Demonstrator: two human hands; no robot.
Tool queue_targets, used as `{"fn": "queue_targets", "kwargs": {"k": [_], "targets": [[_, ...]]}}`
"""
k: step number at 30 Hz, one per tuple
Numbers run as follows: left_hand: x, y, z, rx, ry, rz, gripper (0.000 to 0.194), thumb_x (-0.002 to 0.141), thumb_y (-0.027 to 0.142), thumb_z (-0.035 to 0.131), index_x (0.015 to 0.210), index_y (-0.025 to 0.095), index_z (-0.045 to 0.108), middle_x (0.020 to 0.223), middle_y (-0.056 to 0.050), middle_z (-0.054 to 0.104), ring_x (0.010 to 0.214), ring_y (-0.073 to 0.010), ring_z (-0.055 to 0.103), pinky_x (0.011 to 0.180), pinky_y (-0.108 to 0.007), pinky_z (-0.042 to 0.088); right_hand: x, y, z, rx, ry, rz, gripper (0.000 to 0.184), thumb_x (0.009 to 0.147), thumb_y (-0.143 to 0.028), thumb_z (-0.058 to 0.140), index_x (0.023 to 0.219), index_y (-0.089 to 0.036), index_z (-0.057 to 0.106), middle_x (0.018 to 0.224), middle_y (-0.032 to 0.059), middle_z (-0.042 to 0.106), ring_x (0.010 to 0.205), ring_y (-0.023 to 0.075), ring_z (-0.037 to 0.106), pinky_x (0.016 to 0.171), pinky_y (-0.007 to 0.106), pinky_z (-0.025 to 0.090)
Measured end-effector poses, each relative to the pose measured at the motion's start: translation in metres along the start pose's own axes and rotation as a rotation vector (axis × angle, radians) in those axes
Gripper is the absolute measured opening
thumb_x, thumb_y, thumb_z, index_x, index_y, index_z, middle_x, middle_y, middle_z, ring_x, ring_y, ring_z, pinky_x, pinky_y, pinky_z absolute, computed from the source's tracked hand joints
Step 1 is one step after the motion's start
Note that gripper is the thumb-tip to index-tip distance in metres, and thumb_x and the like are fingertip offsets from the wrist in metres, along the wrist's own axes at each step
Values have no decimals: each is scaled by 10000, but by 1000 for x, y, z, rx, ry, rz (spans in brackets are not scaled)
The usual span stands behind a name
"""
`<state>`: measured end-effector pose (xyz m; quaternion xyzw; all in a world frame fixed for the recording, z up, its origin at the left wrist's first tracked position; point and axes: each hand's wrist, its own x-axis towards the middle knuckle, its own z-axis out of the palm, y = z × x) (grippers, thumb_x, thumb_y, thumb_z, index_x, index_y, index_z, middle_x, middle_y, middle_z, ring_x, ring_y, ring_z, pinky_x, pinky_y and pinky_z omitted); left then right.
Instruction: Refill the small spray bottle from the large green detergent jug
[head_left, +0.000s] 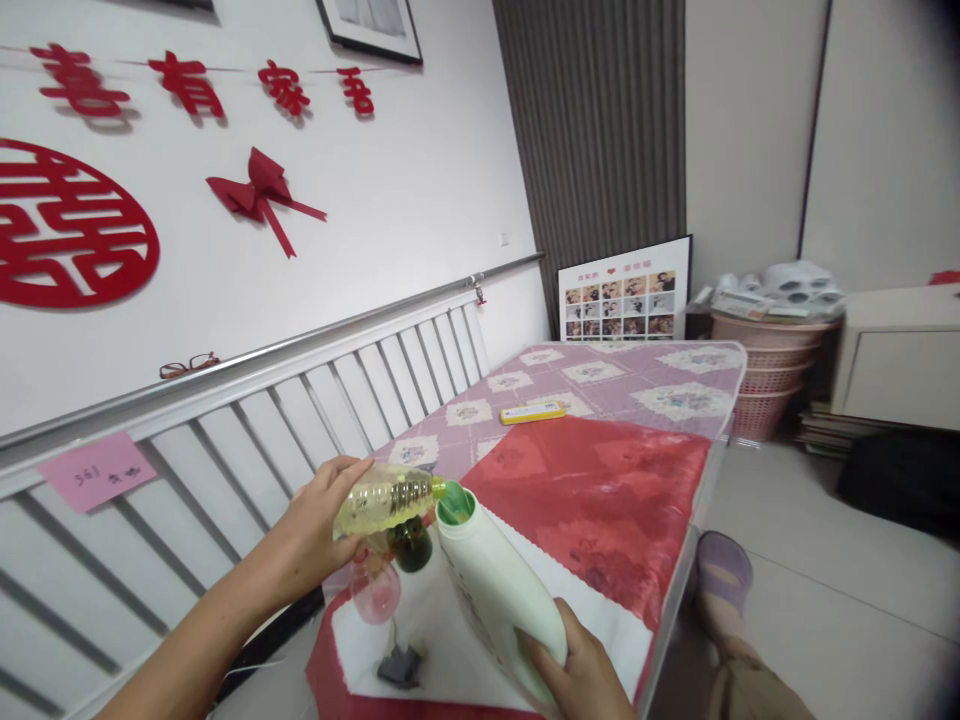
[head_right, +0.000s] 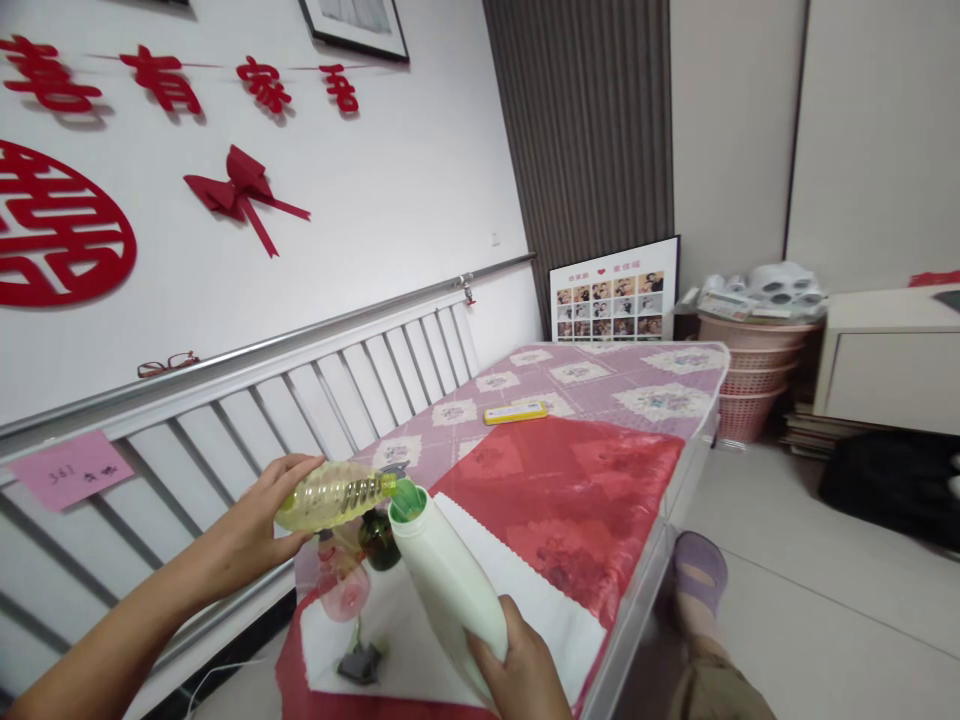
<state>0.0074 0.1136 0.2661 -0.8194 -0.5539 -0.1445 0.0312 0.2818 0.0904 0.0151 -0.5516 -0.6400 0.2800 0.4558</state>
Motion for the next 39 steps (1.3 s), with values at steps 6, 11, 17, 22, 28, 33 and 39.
{"fn": "queue_targets", "kwargs": {"k": [6,11,17,22,28,33,39], "targets": [[0,0,0,10,17,16,717,705,223,555,1369,302,293,1356,-65,371,1247,-256,427,1052,-457,399,0,0,0,10,-2,-18,176,817,-392,488,824,-233,564,743,18,705,707,195,672,649,253,507],[-1,2,-1,12,8,9,705,717,225,553,1368,296,292,1361,-71,365,1243,-256,429,1051,-463,399,0,0,-1,30,12,-22,185,805,-392,499,835,-230,584,760,27,721,706,199,675,635,256,508],[-1,0,-1,15,10,19,705,730,230,554,1376,306,282,1367,-73,362,1234,-258,437,1043,-470,402,-1,-1,-2,15,-1,-14,194,814,-401,488,835,-227,572,760,36,715,716,205,674,639,261,505],[0,-1,0,12,26,47,709,727,225,556,1377,305,283,1359,-75,371,1241,-264,430,1047,-474,397,0,0,-1,22,-3,-1,183,817,-403,489,832,-236,560,740,25,707,701,205,669,640,266,503],[-1,2,-2,19,-14,-9,726,725,221,547,1385,316,258,1381,-66,343,1237,-263,429,1041,-472,401,-1,0,-1,14,-14,6,209,826,-414,471,857,-228,560,769,33,709,728,207,672,658,268,504],[-1,-1,0,20,4,9,721,723,233,550,1382,311,269,1372,-62,360,1231,-258,438,1041,-456,404,-1,0,-1,27,-10,4,191,820,-406,488,852,-234,563,769,29,712,726,204,671,657,269,505],[-1,1,-2,20,19,26,711,730,243,558,1381,314,281,1360,-69,382,1213,-266,465,1020,-459,424,0,-2,-1,30,1,-2,192,816,-406,488,835,-231,565,748,29,712,707,209,671,648,273,506]]}}
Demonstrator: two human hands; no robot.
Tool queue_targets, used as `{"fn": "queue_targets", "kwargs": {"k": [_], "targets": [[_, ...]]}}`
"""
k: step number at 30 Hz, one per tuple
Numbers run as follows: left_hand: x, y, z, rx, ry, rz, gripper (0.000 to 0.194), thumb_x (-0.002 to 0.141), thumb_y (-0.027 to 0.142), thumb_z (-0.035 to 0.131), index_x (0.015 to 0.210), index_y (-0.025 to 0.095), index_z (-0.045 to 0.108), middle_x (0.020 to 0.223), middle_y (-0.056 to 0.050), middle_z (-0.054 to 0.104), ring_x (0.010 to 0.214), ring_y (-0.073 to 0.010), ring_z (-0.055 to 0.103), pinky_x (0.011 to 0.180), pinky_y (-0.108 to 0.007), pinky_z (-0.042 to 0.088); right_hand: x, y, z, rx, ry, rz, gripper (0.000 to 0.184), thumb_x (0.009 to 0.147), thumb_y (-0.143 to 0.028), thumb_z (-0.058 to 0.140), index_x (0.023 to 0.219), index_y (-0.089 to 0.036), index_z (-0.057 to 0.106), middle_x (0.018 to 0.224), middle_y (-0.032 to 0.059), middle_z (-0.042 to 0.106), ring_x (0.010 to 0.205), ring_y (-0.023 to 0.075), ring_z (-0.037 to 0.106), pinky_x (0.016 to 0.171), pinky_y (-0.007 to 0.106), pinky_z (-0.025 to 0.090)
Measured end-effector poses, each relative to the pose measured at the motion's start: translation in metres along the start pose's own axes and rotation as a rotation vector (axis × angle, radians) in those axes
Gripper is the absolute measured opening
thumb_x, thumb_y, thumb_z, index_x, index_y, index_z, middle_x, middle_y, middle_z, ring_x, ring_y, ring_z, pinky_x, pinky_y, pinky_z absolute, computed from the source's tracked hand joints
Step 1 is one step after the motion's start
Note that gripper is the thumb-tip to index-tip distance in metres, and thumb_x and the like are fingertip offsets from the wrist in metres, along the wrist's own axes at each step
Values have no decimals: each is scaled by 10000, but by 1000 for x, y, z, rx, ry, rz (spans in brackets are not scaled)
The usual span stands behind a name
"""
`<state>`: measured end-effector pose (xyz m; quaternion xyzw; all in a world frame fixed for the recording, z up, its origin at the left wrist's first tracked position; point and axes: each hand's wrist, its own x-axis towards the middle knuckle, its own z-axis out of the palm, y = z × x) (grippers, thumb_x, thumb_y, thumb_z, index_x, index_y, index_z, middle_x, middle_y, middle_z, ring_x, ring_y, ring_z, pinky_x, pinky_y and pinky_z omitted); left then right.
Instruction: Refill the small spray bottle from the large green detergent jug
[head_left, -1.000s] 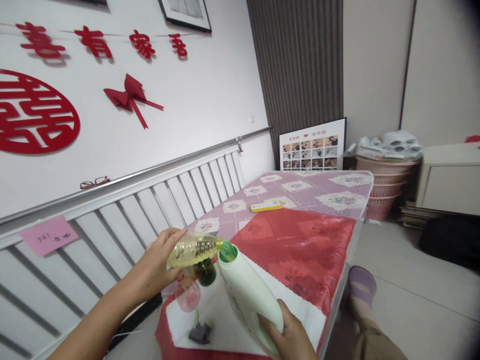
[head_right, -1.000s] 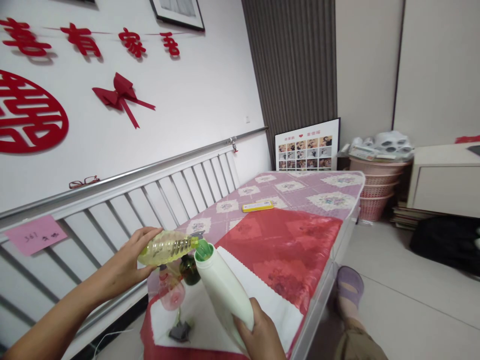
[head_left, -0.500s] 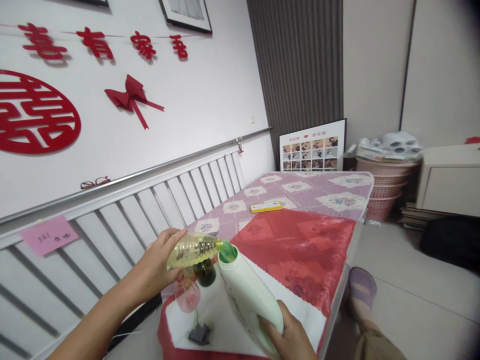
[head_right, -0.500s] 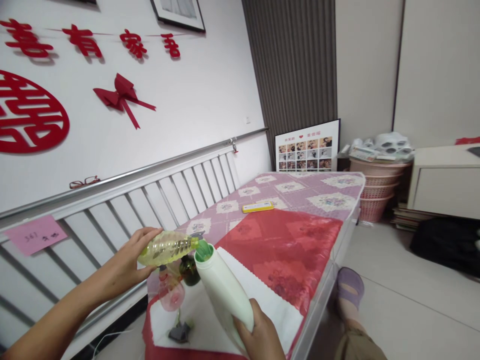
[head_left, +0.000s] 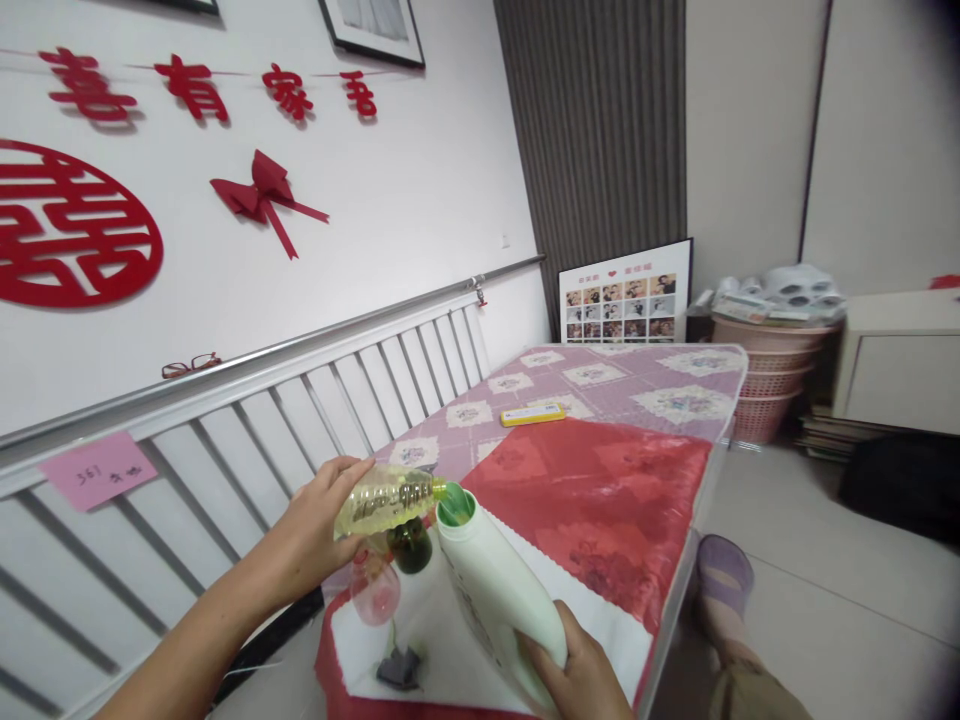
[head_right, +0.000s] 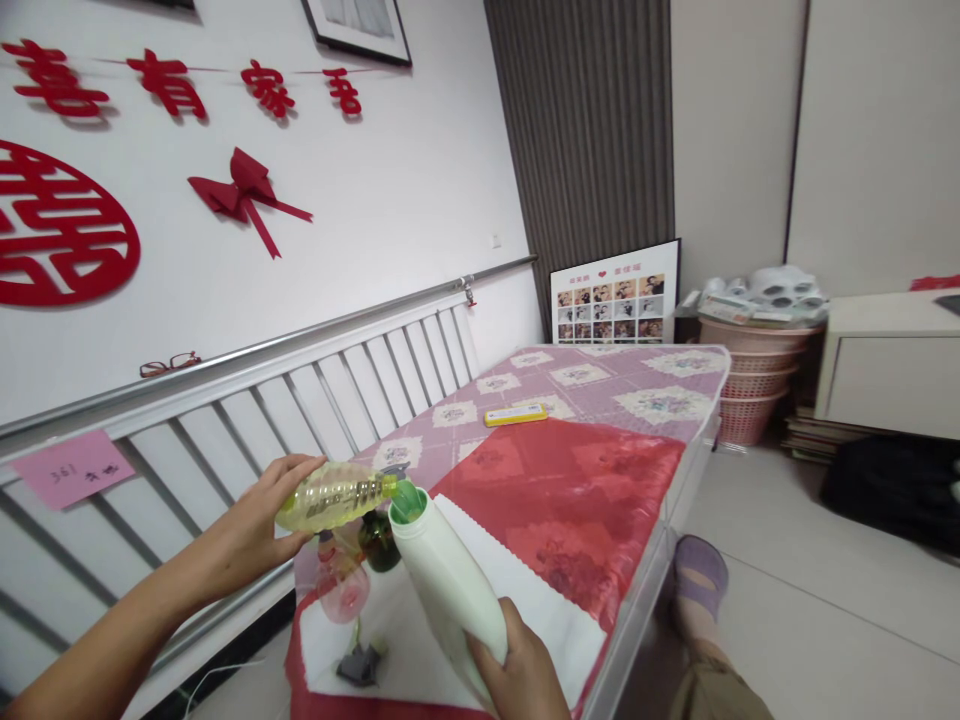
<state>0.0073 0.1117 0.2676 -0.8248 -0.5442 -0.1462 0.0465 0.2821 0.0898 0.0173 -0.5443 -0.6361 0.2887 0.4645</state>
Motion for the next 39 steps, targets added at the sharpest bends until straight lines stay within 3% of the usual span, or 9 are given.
{"fn": "queue_targets", "kwargs": {"k": [39], "targets": [[1,5,-5,3,-32,-35,714,715,228,548,1375,329,294,1373,-39,376,1188,-240,487,1004,-410,438,-1,1,0,-27,-12,-4,217,826,-420,471,859,-223,557,790,43,718,740,210,679,655,267,505]]}}
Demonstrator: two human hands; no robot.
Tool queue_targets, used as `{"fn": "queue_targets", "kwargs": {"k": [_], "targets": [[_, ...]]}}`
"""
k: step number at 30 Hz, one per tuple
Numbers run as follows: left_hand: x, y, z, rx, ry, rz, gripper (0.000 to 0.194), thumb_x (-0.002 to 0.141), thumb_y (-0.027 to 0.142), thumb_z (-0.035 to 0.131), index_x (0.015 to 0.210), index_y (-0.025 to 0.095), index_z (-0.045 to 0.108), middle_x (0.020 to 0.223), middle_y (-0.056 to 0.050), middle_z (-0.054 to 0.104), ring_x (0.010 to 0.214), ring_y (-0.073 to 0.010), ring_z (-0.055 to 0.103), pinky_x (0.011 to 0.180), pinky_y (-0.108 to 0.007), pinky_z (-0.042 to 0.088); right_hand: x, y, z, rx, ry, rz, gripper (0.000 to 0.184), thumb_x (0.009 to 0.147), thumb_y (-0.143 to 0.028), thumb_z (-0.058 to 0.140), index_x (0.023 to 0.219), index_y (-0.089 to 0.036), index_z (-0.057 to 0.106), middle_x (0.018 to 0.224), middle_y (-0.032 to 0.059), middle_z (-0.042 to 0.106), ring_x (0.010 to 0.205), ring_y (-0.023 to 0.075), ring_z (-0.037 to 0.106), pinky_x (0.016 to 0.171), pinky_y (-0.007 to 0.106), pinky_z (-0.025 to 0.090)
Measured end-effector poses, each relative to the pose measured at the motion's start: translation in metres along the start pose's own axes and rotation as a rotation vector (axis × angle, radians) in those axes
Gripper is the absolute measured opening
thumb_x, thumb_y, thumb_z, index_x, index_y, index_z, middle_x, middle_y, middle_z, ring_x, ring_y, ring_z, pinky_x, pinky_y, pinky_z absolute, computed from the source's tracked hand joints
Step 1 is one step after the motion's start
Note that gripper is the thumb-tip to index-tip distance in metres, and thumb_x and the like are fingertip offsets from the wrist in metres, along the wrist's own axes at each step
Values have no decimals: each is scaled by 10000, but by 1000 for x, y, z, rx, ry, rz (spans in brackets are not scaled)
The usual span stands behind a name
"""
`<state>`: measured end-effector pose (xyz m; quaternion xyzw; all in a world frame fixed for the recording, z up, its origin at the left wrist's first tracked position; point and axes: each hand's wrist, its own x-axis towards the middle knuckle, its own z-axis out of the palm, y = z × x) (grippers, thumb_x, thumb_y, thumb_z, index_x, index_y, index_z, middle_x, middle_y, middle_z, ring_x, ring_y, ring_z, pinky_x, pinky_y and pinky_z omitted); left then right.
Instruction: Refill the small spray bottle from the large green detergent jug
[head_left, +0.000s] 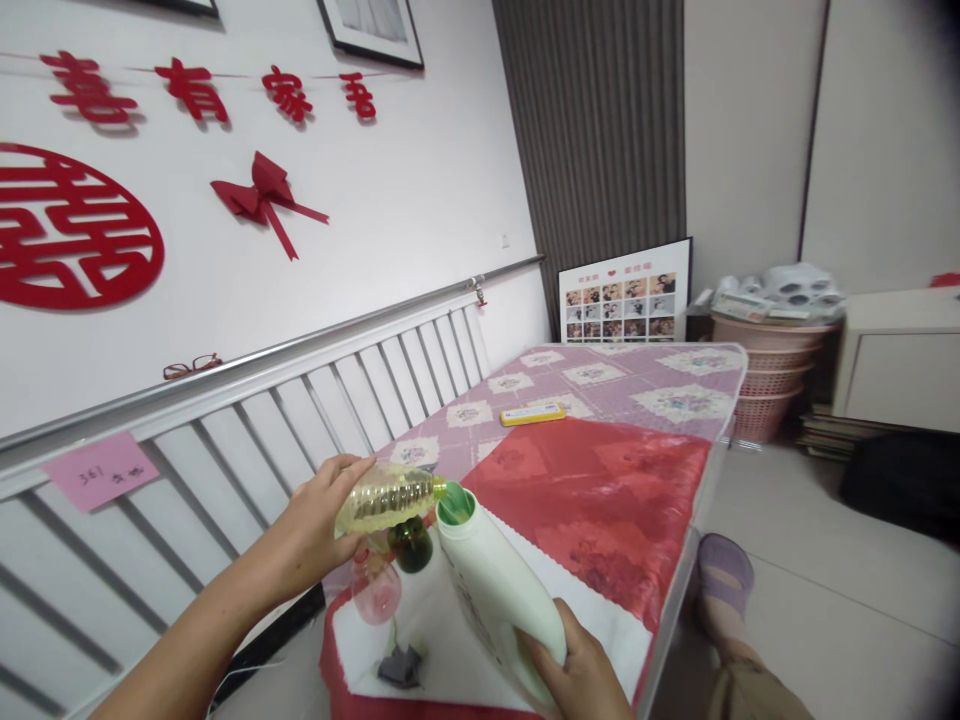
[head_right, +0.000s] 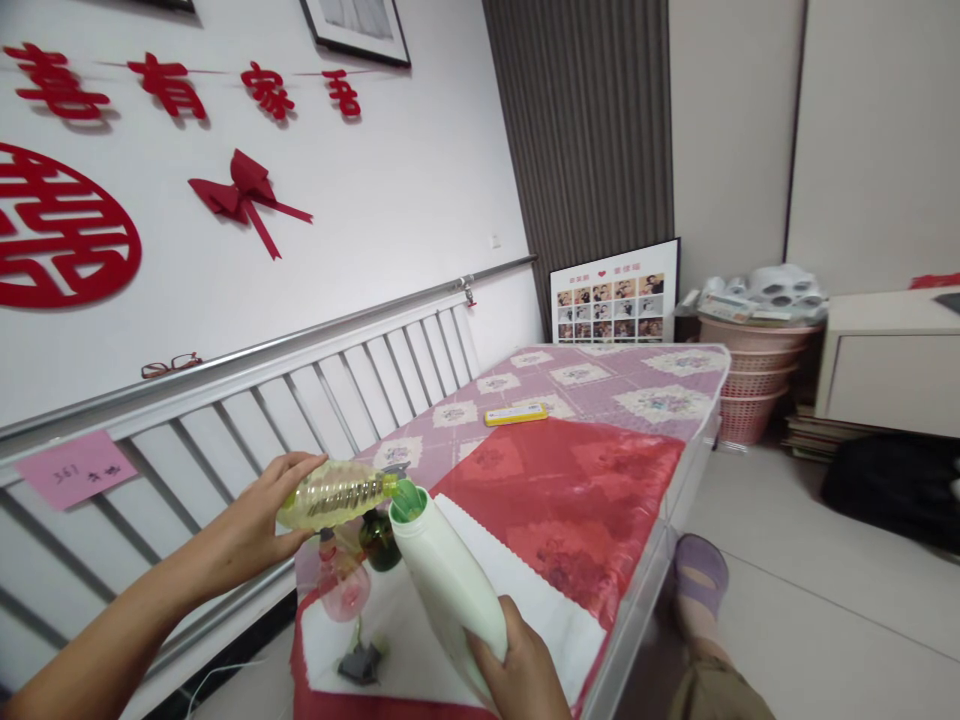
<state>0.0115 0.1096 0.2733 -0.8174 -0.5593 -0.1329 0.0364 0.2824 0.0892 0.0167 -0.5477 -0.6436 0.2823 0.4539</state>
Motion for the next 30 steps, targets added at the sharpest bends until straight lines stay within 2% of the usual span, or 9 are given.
{"fn": "queue_targets", "kwargs": {"k": [8,30], "targets": [[0,-3,1,23,32,54,698,729,240,550,1377,313,303,1359,-61,395,1187,-256,488,996,-426,435,-1,1,0,-3,-16,6,212,837,-412,459,866,-222,550,792,39,712,742,204,675,666,264,500],[0,0,-2,32,-22,19,727,736,222,536,1390,337,238,1374,-45,350,1207,-250,447,1027,-447,397,1,1,1,0,-14,8,211,829,-414,462,850,-225,555,765,31,711,723,203,677,651,260,501]]}}
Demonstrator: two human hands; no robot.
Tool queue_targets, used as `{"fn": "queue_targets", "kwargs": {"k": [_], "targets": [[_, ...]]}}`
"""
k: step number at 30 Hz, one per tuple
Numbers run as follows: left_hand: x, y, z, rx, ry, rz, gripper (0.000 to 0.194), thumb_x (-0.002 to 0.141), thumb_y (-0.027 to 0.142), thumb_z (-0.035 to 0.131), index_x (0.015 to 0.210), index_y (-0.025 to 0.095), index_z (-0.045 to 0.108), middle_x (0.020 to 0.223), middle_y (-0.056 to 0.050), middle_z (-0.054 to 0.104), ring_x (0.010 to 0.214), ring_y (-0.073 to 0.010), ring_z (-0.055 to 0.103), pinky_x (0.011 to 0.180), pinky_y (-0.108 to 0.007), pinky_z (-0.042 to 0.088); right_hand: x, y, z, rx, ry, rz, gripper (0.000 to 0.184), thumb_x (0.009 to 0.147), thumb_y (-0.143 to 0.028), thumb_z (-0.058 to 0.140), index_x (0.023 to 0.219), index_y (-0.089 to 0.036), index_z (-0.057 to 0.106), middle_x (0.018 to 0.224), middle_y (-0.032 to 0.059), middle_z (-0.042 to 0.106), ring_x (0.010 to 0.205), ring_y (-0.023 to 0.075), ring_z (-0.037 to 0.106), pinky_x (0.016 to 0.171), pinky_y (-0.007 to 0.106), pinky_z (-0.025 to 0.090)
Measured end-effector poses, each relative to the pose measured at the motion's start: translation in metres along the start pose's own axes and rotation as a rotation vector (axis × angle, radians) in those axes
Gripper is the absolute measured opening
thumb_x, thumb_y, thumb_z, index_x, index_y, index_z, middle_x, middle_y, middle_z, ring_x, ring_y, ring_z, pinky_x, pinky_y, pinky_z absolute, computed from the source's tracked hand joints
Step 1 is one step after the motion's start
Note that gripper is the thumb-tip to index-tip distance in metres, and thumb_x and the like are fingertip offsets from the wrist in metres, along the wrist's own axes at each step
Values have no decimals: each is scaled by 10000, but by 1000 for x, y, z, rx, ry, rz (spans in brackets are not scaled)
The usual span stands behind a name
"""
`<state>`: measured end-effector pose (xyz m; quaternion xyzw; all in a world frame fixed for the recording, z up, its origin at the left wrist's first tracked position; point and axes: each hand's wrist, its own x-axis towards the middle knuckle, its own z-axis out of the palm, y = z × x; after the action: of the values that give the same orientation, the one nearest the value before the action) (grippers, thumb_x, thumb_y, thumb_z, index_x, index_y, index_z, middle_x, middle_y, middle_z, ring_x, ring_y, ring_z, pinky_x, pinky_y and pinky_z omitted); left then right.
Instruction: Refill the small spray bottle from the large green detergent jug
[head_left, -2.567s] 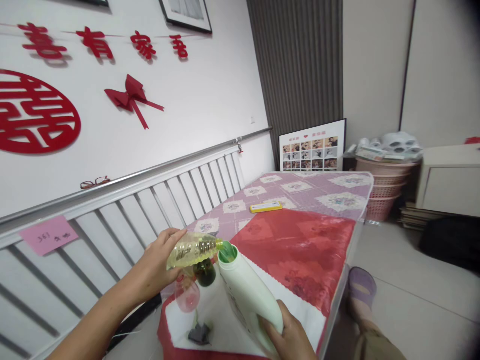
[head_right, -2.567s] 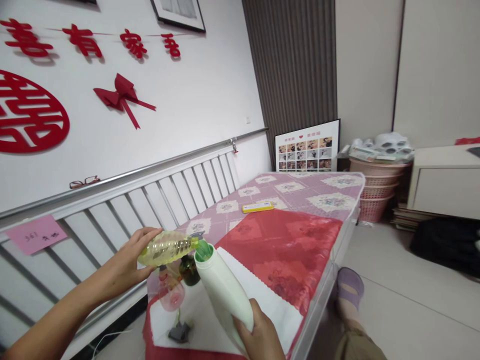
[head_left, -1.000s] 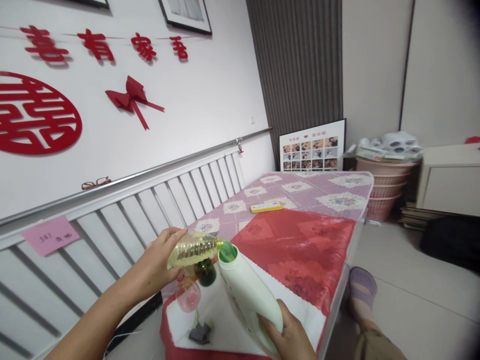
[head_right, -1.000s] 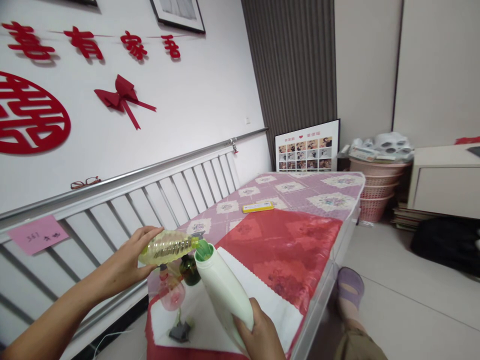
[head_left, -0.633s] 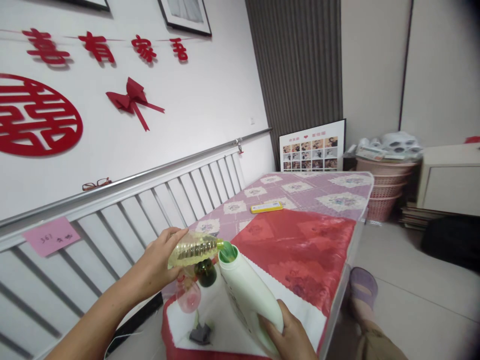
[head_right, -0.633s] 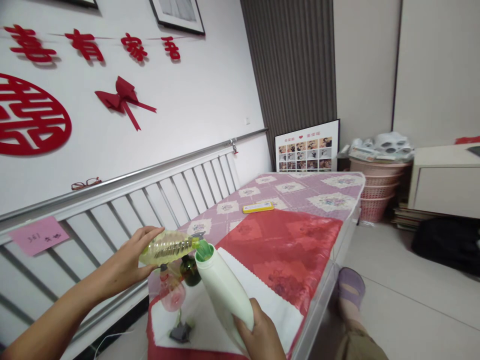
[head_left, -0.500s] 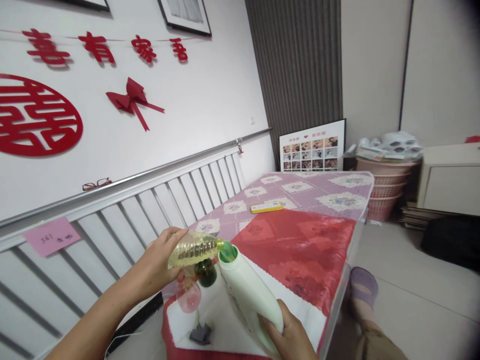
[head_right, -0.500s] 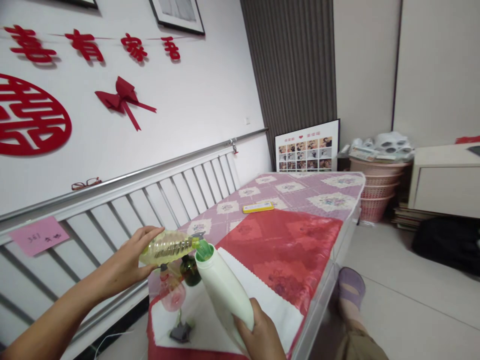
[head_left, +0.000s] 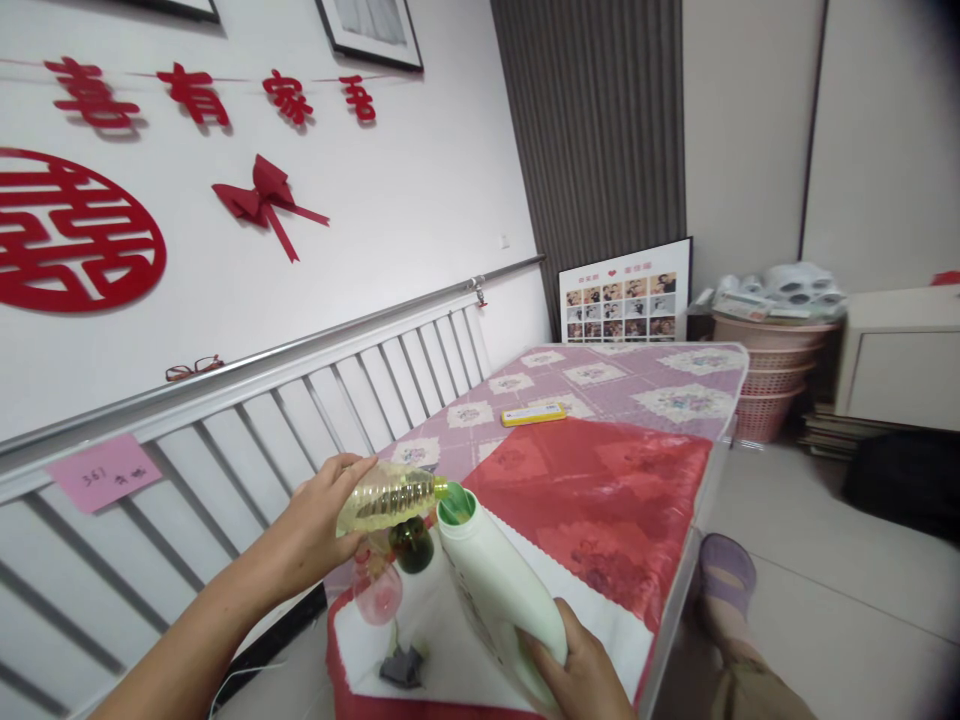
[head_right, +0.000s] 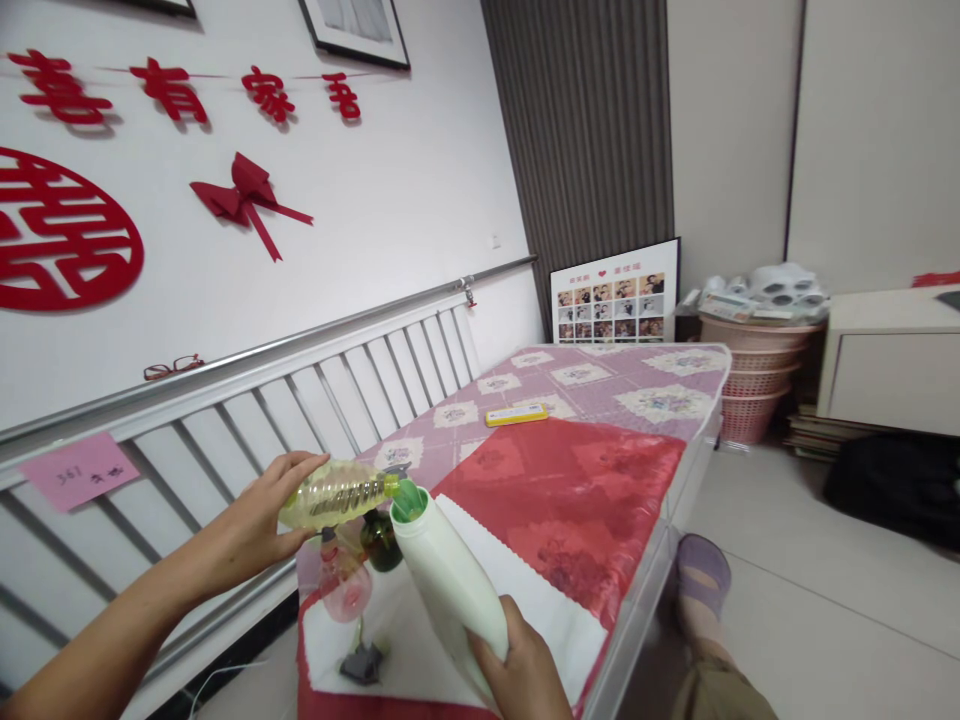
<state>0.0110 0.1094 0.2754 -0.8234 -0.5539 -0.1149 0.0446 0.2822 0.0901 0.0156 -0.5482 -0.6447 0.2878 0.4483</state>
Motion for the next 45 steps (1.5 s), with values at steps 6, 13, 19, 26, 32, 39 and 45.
{"fn": "queue_targets", "kwargs": {"k": [6,13,19,26,32,39,45], "targets": [[0,1,-2,3,9,-1,713,740,249,542,1390,332,260,1369,-51,370,1180,-256,478,995,-435,428,0,-4,-2,7,-1,-3,199,823,-405,468,840,-229,561,764,26,710,723,198,677,654,253,500],[0,7,-5,8,-7,-22,709,737,256,537,1389,328,267,1370,-50,372,1172,-253,491,989,-420,434,0,-6,-3,8,7,9,208,813,-415,463,831,-228,553,747,28,701,712,202,675,657,262,502],[0,7,-6,12,-9,-16,704,736,252,531,1385,326,268,1365,-51,375,1167,-250,495,989,-419,437,-1,-4,-2,6,10,13,212,814,-422,467,840,-231,556,754,28,705,717,202,674,658,257,496],[-1,6,-6,11,3,-8,698,741,260,530,1383,340,268,1362,-48,384,1153,-245,500,983,-426,437,-1,-3,-2,14,5,3,190,821,-406,468,843,-234,548,756,31,704,717,203,671,657,265,498],[0,4,-4,20,14,3,711,734,259,534,1386,352,265,1364,-44,387,1150,-253,504,973,-429,443,-2,-4,-3,24,5,11,192,822,-414,471,845,-240,550,762,31,707,723,207,672,663,271,501],[0,7,-7,26,7,-10,703,730,267,533,1382,343,279,1366,-44,395,1143,-253,512,963,-418,449,-1,-5,-3,24,25,3,183,806,-403,480,808,-238,559,725,17,696,699,205,670,648,265,501],[0,6,-7,40,-3,-26,705,731,280,535,1385,337,276,1378,-44,382,1171,-260,495,984,-431,433,-1,-5,-2,28,1,11,178,818,-394,475,838,-232,547,758,28,699,723,205,667,667,272,497]]}}
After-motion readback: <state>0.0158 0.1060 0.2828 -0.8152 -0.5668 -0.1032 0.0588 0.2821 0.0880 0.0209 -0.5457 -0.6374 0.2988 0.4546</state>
